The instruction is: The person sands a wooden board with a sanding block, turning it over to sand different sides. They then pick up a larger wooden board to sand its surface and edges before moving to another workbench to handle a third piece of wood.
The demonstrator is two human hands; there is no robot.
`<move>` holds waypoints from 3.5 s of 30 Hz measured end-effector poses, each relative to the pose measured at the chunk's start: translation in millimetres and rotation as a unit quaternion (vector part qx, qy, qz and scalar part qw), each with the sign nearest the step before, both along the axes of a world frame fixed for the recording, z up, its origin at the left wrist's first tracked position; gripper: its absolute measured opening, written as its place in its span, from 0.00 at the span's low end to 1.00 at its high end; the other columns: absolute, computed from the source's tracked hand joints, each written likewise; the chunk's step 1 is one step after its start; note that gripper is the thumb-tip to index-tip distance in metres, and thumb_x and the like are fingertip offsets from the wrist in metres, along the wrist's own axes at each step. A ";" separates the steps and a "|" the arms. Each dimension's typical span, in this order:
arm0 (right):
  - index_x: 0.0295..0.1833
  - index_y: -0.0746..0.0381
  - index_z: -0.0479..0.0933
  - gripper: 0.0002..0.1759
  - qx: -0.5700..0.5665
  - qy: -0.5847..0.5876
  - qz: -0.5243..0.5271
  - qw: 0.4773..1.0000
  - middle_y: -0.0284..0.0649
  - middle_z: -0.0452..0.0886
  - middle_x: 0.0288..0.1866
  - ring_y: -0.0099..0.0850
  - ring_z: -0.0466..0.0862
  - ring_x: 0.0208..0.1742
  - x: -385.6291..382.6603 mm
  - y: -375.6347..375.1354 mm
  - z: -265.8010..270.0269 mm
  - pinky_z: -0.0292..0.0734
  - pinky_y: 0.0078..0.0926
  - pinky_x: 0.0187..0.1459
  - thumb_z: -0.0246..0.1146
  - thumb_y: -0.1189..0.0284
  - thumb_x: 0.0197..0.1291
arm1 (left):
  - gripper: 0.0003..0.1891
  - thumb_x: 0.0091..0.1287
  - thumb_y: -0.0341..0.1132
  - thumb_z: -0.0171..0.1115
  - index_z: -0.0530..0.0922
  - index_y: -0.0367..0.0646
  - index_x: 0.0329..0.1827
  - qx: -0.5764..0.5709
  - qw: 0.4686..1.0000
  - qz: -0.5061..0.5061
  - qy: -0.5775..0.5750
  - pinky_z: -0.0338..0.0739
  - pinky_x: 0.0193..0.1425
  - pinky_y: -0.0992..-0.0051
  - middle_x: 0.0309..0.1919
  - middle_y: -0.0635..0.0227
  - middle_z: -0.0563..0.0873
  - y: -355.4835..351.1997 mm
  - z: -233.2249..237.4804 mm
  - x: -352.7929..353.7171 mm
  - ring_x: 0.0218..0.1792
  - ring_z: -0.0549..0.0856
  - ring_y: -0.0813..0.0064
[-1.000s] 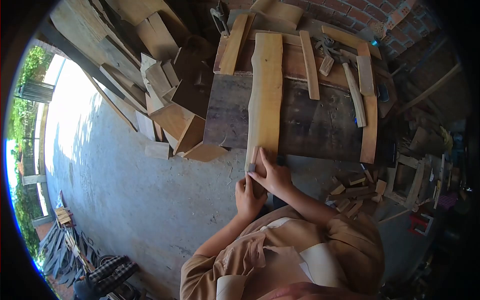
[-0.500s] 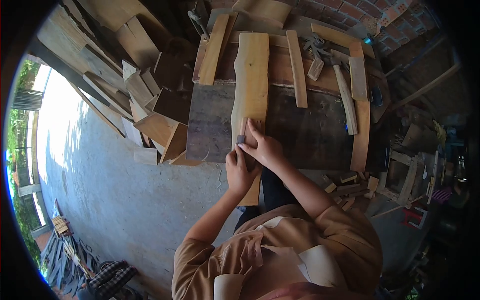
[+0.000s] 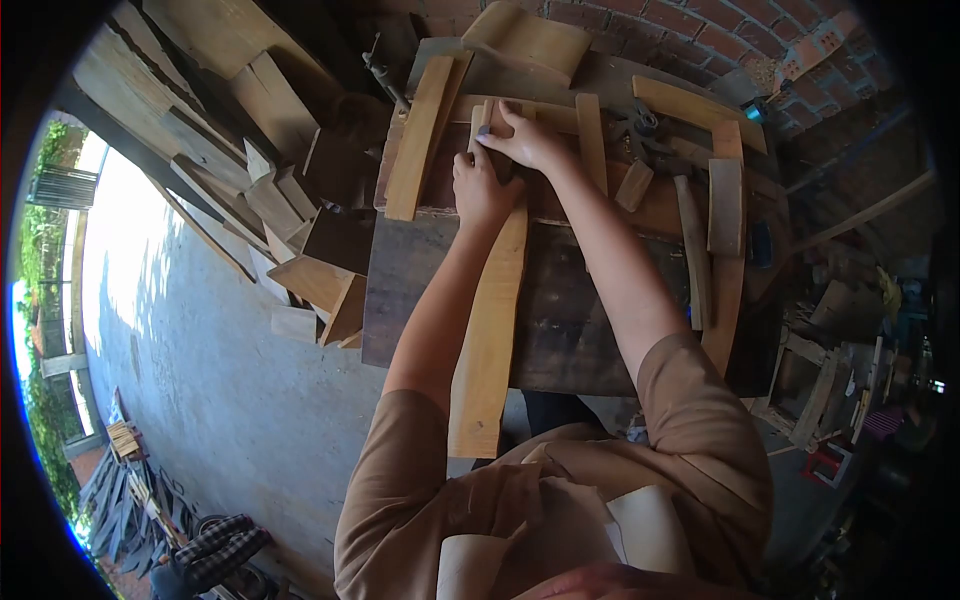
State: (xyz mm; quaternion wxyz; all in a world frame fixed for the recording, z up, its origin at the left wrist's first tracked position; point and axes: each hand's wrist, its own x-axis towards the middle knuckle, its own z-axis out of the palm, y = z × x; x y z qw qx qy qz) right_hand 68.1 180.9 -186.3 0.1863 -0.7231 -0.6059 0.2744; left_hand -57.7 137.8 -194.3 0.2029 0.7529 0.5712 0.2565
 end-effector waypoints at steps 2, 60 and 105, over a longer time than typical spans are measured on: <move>0.72 0.55 0.46 0.51 -0.035 -0.013 0.004 0.999 0.58 0.75 0.50 0.50 0.77 0.50 -23.6 -46.4 30.8 0.72 0.36 0.50 0.54 0.37 0.50 | 0.44 0.41 0.40 0.70 0.61 0.30 0.61 0.027 0.999 -0.009 -0.026 0.73 0.48 0.62 0.42 0.49 0.70 -35.6 2.5 -21.3 0.45 0.74 0.49; 0.63 0.52 0.67 0.35 0.069 -0.046 -0.010 0.997 0.47 0.77 0.26 0.42 0.79 0.21 -216.7 -382.2 -11.5 0.74 0.37 0.23 0.62 0.51 0.50 | 0.43 0.46 0.38 0.70 0.59 0.28 0.63 -0.036 0.998 0.035 -0.043 0.70 0.50 0.62 0.48 0.45 0.71 -376.5 -24.6 -194.5 0.47 0.74 0.50; 0.69 0.44 0.56 0.37 0.007 -0.100 -0.015 0.995 0.46 0.77 0.26 0.42 0.78 0.24 -215.4 -359.8 -6.4 0.63 0.42 0.31 0.55 0.47 0.55 | 0.44 0.42 0.38 0.72 0.60 0.29 0.63 -0.032 0.999 -0.023 -0.003 0.70 0.49 0.62 0.48 0.48 0.71 -344.3 -25.6 -201.8 0.47 0.74 0.51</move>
